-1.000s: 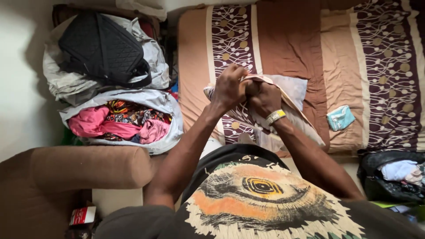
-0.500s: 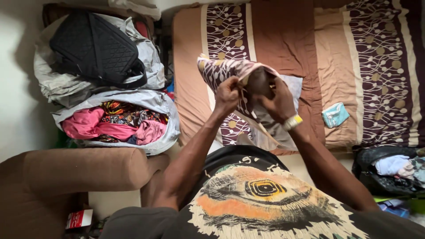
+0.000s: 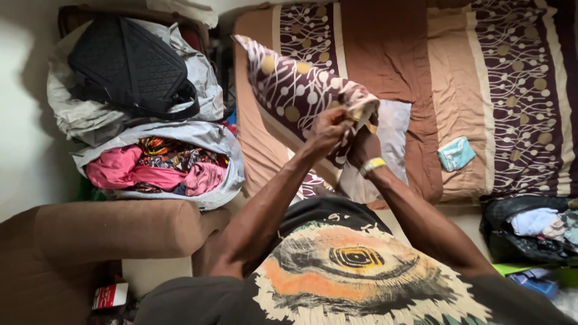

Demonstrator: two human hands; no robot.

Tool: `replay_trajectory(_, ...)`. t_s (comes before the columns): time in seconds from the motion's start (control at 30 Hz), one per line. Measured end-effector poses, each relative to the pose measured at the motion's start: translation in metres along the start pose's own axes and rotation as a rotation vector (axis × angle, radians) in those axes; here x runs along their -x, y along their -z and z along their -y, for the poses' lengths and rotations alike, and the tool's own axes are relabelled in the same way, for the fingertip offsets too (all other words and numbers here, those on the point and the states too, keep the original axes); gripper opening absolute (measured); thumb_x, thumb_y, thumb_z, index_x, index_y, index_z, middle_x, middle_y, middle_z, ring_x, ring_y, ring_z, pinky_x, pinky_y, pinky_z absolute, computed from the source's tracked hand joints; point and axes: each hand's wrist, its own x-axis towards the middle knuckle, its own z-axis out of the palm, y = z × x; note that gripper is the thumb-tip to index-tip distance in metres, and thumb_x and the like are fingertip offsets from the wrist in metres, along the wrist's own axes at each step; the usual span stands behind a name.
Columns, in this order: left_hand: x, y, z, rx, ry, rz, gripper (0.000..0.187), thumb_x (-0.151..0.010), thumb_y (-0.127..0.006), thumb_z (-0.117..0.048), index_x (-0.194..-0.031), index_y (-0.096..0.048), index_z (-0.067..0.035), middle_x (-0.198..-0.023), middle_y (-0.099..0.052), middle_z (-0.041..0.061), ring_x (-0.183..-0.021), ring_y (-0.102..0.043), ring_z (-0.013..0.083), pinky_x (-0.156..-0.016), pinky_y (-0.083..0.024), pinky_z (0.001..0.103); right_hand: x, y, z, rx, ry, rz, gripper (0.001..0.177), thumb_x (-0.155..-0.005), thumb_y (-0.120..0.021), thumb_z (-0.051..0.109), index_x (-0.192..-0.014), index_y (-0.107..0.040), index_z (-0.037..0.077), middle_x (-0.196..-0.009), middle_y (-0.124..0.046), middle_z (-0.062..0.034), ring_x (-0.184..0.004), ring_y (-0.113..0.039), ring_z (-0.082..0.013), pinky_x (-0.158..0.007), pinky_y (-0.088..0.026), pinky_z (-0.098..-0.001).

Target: Putting a pillowcase on a pillow, arranging a bed, and sorting laundry into a storage bin.

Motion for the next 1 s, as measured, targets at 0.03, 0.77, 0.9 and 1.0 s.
replay_trajectory(0.03, 0.002, -0.007, 0.001, 0.001, 0.004, -0.002, 0.01, -0.102, -0.056, -0.008, -0.103, -0.065, -0.005, -0.085, -0.061, 0.001, -0.07, -0.055, 0.0077, -0.058, -0.048, 0.022, -0.004, -0.008, -0.019, 0.0, -0.003, 0.003, 0.042, -0.097, -0.07, 0.03, -0.13, -0.059, 0.006, -0.099, -0.069, -0.0213, -0.08, -0.068, -0.0367, -0.063, -0.053, -0.0492)
replay_trajectory(0.77, 0.043, 0.064, -0.017, -0.869, 0.39, -0.215, 0.064, -0.09, -0.068, -0.06, -0.128, -0.068, -0.008, -0.107, -0.069, 0.021, -0.099, -0.068, 0.0335, -0.087, -0.053, 0.045, -0.066, -0.007, 0.074, -0.813, -0.098, -0.3, 0.016, -0.079, -0.055, -0.01, -0.088, -0.068, -0.006, -0.079, -0.072, -0.0155, -0.054, -0.064, -0.0211, -0.048, -0.053, -0.0305)
replay_trajectory(0.9, 0.053, 0.087, 0.042, -0.725, 0.333, -0.197, 0.046, -0.084, -0.067, -0.042, -0.118, -0.077, -0.013, -0.095, -0.078, 0.014, -0.087, -0.075, 0.0252, -0.082, -0.057, 0.041, -0.053, 0.016, 0.068, -0.855, -0.246, -0.456, 0.026, -0.077, -0.064, -0.01, -0.102, -0.062, -0.003, -0.074, -0.068, -0.0137, -0.047, -0.058, -0.0196, -0.043, -0.048, -0.0311)
replay_trajectory(1.0, 0.056, 0.089, 0.044, -0.895, 0.432, -0.18, 0.037, -0.083, -0.066, -0.02, -0.117, -0.08, -0.012, -0.096, -0.078, 0.021, -0.09, -0.071, 0.0297, -0.085, -0.054, 0.041, -0.043, 0.037, 0.055, -0.909, -0.375, -0.54, 0.025, -0.078, -0.065, -0.006, -0.101, -0.055, 0.001, -0.065, -0.061, -0.0128, -0.035, -0.047, -0.0202, -0.031, -0.036, -0.0322)
